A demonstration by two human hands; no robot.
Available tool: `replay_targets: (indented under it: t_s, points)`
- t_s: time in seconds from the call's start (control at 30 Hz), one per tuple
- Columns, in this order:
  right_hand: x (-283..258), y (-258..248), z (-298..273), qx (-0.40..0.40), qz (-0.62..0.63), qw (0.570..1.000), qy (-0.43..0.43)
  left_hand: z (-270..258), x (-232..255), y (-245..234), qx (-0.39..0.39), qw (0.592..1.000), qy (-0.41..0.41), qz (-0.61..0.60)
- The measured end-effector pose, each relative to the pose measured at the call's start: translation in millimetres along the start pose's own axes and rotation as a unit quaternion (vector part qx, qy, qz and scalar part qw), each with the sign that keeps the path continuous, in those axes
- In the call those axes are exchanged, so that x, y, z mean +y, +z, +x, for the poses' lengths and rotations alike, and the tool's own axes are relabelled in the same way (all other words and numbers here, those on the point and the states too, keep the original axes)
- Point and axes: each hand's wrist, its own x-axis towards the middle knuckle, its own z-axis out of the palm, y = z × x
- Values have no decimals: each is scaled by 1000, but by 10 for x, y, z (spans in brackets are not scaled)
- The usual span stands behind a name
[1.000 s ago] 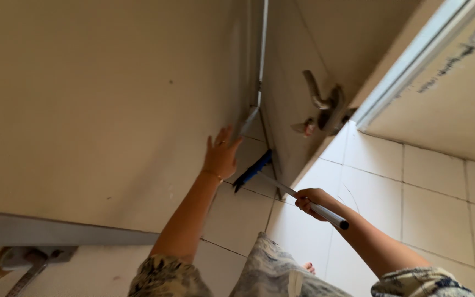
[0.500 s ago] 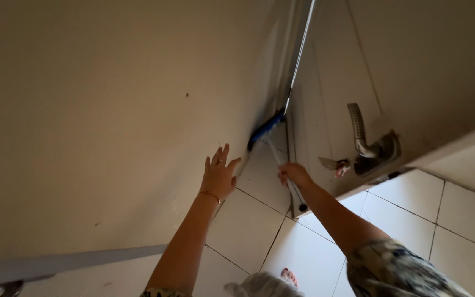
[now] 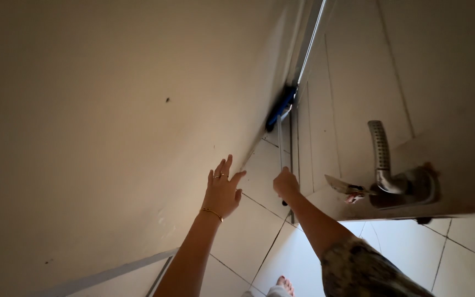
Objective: The recorder uses a broom with a squeegee-like head to sweep dirt and debris across a tiled hallway floor.
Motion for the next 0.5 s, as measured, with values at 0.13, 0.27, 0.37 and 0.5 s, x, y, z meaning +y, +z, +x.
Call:
replay_targets:
  t_s: [0.13, 0.27, 0.37, 0.5]
  points:
    - [710, 549, 1245, -4, -220, 975, -14, -22, -52, 180, 17, 1000, 11, -19]
    - [1095, 755, 1587, 28, -218, 973, -69, -241, -94, 237, -4, 1000, 14, -17]
    - [851, 525, 1152, -17, -184, 983, -14, -360, -157, 209, -4, 1000, 26, 1]
    - [1481, 546, 1443, -96, -106, 989, 47, -530, -162, 23, 33, 998, 52, 15]
